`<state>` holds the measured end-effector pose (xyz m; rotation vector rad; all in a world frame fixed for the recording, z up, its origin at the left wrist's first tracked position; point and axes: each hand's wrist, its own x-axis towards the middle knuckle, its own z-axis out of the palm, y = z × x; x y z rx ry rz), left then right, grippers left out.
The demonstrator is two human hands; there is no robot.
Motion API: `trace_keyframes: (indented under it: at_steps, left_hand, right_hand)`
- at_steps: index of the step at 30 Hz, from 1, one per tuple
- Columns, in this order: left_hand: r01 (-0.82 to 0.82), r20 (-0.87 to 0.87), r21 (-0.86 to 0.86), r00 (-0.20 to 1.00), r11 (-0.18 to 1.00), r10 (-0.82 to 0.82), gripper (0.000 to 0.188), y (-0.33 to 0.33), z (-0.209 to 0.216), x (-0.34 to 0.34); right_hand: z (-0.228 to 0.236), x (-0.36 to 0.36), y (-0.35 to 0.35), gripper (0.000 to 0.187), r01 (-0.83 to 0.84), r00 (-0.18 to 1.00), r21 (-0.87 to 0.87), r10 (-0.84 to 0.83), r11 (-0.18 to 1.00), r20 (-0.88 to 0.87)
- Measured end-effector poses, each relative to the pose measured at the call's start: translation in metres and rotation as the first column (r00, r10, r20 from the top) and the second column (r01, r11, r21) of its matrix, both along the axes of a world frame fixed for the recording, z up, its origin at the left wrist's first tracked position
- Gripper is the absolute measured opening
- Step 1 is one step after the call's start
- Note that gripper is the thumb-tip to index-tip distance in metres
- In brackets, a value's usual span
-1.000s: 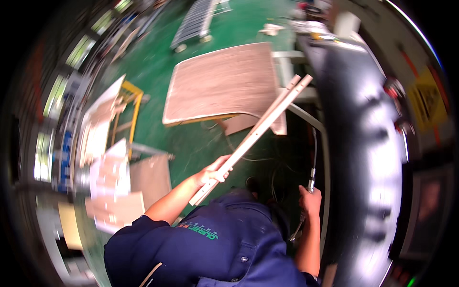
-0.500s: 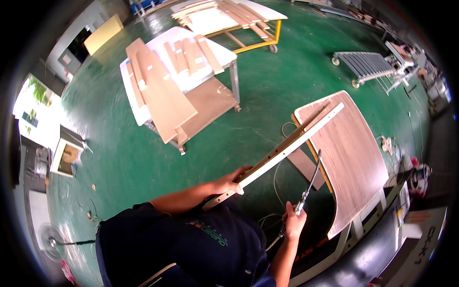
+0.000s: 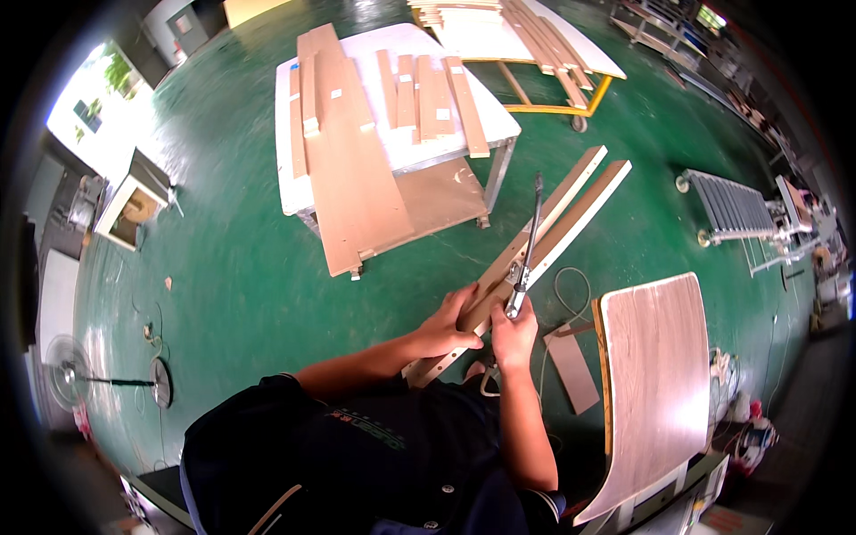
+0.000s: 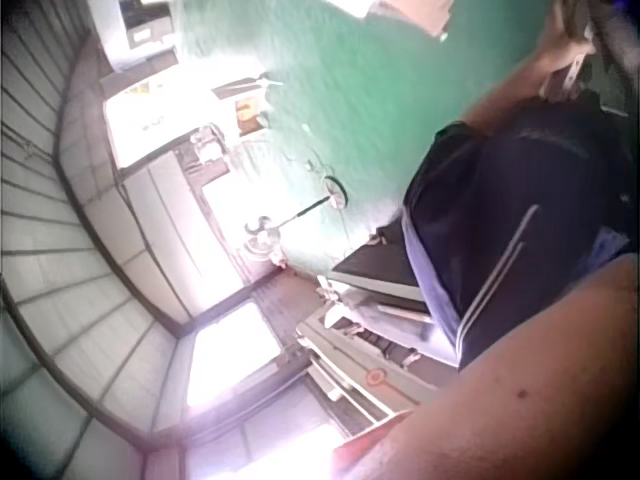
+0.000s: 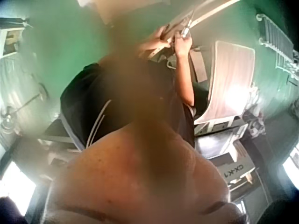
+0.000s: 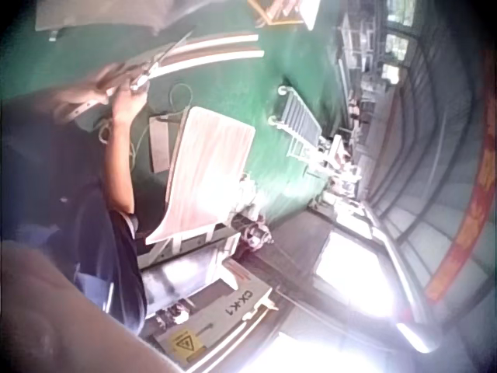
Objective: The person cleans wooden planks using a handheld air nozzle in a workshop. They pick up planks from a table, direct air at the surface to remove dust, and place the planks back on the table or a nearby machine. The process is repeated for multiple planks throughout the video.
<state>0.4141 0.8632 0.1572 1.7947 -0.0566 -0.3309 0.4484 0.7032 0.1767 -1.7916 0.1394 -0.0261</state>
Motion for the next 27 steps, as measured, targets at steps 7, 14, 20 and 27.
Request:
trace_keyframes:
  at_steps: [7,14,20,27]
  left_hand:
    - [-0.253,0.203,0.136,0.953,0.958,0.223,0.111,0.012,-0.017,0.067]
    - [-0.491,-0.171,-0.441,0.868,0.751,0.467,0.092,0.011,0.016,0.120]
    - [-0.543,0.023,-0.123,0.835,0.831,0.550,0.090,0.027,0.012,0.154]
    - [-0.548,0.125,-0.087,0.822,0.832,0.555,0.100,0.050,-0.017,0.207]
  right_hand:
    - [-0.016,0.094,0.021,0.018,-0.162,0.983,0.293,0.179,0.942,-0.032]
    - [-0.012,0.192,0.011,0.014,-0.324,0.925,0.380,0.374,0.867,-0.064]
    - [-0.016,0.240,0.025,0.015,-0.421,0.884,0.373,0.467,0.827,-0.038]
    - [-0.040,0.292,0.085,0.016,-0.412,0.909,0.184,0.416,0.893,0.015]
